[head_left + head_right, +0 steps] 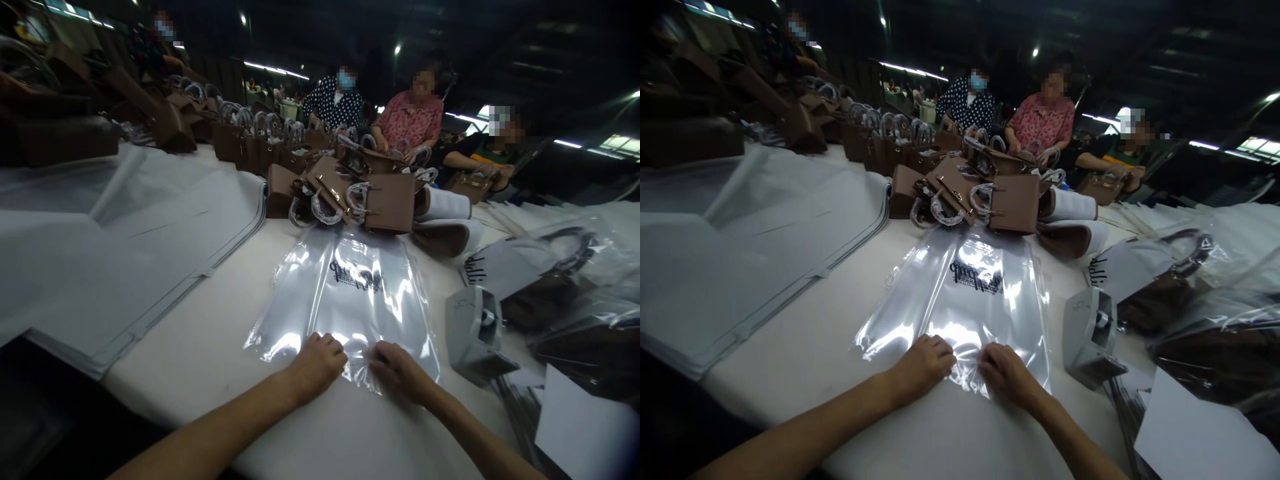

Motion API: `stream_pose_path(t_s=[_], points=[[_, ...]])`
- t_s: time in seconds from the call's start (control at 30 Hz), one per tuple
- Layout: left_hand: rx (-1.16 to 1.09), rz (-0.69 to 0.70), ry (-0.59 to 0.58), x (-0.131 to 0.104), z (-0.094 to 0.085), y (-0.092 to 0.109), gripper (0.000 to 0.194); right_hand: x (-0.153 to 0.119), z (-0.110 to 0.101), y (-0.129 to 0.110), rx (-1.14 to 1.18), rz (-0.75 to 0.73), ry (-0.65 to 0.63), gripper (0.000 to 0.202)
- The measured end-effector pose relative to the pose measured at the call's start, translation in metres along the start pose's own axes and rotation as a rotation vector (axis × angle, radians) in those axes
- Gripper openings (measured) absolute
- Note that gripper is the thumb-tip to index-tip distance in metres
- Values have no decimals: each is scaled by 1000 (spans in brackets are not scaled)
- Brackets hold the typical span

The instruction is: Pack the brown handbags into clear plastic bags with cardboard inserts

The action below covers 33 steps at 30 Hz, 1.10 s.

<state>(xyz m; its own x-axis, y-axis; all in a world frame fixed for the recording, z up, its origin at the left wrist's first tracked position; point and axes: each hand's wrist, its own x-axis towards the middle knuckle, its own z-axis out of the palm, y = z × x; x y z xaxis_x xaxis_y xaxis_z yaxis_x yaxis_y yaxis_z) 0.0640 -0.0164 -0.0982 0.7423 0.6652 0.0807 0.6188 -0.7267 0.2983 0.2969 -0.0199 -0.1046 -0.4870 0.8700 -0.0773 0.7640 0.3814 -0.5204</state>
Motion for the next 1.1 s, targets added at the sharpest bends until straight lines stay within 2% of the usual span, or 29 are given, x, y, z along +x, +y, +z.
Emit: stream_pose_path(t_s=[0.1, 0.2, 0.27, 0.3, 0.33, 0.4, 0.47, 0.5, 0.57, 0.7, 0.77, 0.8, 0.9, 1.0, 1.1], points=[[7, -51, 17, 10, -6, -6, 22, 0, -19, -14, 8, 8, 46, 21], [8, -105, 44, 23, -20, -15, 27, -10, -32, -48, -88, -87, 283, 16], [13, -110, 69, 30, -32, -18, 33, -19, -28, -74, -88, -156, 376, 14], [20, -105, 85, 32, -37, -18, 35, -23, -23, -85, -23, -121, 360, 16], [32, -97, 104, 34, -41, -17, 37, -25, -16, -94, 102, -22, 310, 20], [72, -65, 141, 33, -45, -13, 37, -26, -2, -102, 512, 282, 243, 36], [121, 3, 164, 29, -44, -7, 32, -24, 9, -101, 1006, 523, 264, 57], [143, 51, 165, 26, -42, -4, 28, -23, 12, -99, 1205, 584, 311, 63], [177, 142, 152, 19, -36, 2, 19, -19, 18, -94, 1410, 631, 441, 62], [198, 194, 153, 7, -25, 14, 16, -13, 31, -88, 1507, 670, 629, 44], [155, 165, 190, 3, -21, 20, 39, -10, 40, -86, 1541, 688, 698, 41], [113, 141, 200, 2, -20, 23, 44, -7, 44, -84, 1536, 697, 742, 40], [-22, 84, 168, 2, -17, 25, 20, 0, 53, -81, 1474, 691, 856, 41], [-122, 78, 109, 7, -23, 20, 25, 6, 56, -78, 1446, 710, 891, 48], [-273, 46, 58, 15, -39, 12, 28, 7, 57, -80, 1447, 729, 895, 49]])
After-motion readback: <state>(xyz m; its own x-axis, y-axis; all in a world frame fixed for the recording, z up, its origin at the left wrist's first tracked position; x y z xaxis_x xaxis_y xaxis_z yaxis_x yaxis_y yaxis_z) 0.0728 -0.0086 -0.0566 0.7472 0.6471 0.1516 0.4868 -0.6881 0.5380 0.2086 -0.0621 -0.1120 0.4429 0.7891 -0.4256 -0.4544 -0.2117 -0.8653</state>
